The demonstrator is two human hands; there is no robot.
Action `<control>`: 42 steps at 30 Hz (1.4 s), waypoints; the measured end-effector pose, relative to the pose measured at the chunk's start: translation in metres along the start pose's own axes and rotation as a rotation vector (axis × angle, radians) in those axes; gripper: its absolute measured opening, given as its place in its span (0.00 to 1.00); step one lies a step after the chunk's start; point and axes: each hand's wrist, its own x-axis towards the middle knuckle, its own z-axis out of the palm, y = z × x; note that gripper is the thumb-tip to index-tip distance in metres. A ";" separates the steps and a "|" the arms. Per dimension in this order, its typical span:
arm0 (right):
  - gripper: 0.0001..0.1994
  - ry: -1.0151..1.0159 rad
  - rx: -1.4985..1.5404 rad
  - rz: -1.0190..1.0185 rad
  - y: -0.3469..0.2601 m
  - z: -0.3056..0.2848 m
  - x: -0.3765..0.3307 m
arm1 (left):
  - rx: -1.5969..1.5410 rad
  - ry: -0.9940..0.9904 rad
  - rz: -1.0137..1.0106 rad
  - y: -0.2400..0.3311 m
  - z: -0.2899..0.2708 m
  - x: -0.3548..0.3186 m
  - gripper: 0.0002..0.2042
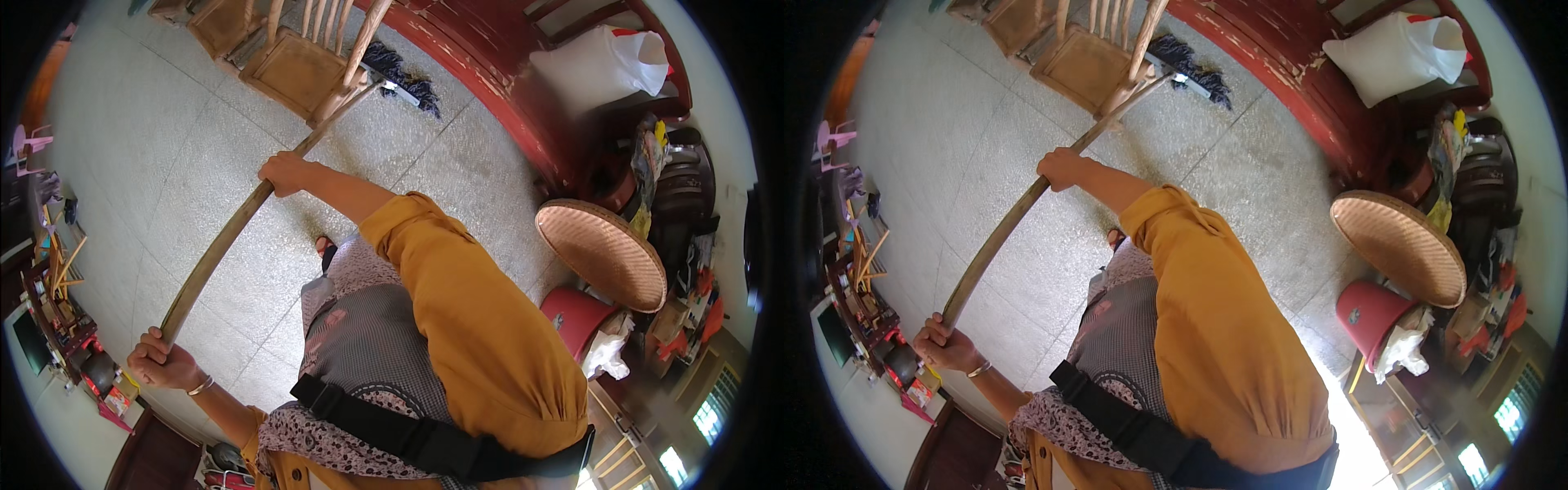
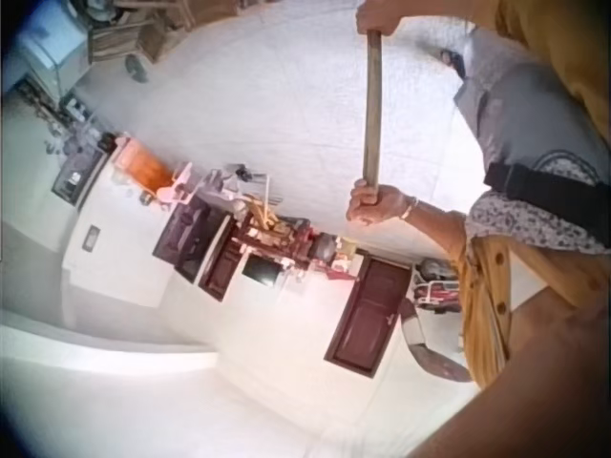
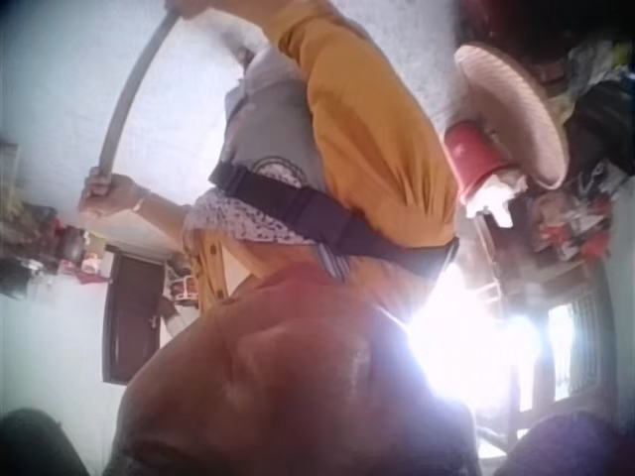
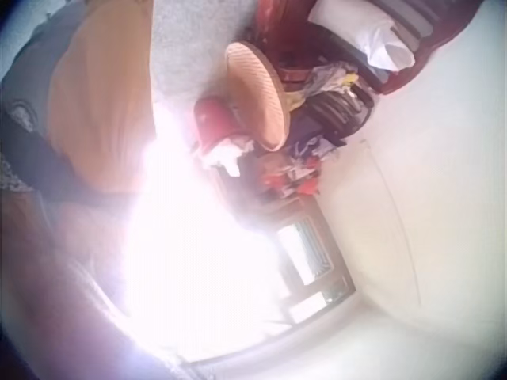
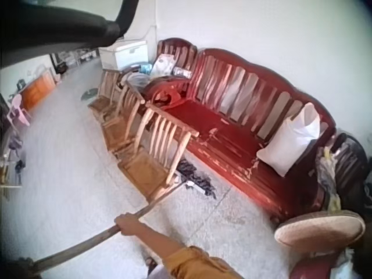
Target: The person mops the tiled floor using a long-handled mop. They briefly pause to pick up a purple cloth from a wooden chair, fold it, and place it on the floor before resuming mopping. The person moves around the room, cleaning different sections of the floor.
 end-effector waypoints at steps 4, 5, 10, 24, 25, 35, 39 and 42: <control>0.04 0.132 0.000 0.024 0.007 0.007 -0.008 | -0.030 -0.076 0.038 -0.011 0.005 0.010 0.15; 0.04 0.162 -0.005 0.035 0.010 0.006 -0.011 | -0.027 -0.116 0.041 -0.013 0.009 0.015 0.15; 0.06 0.138 -0.058 0.206 0.047 -0.005 -0.063 | -0.123 -0.247 0.005 -0.034 0.054 0.010 0.15; 0.09 0.422 0.000 0.960 0.134 -0.006 -0.284 | -0.301 -0.722 -0.411 -0.108 0.242 -0.033 0.11; 0.09 0.450 -0.008 0.987 0.137 0.001 -0.294 | -0.318 -0.742 -0.464 -0.110 0.252 -0.033 0.11; 0.07 0.437 -0.011 0.892 0.129 0.007 -0.268 | -0.388 -0.624 -0.525 -0.120 0.227 -0.013 0.10; 0.07 0.366 -0.060 0.703 0.123 0.016 -0.198 | -0.360 -0.481 -0.433 -0.110 0.168 0.014 0.10; 0.07 0.245 -0.044 0.557 0.102 0.007 -0.131 | -0.297 -0.330 -0.366 -0.085 0.122 0.034 0.09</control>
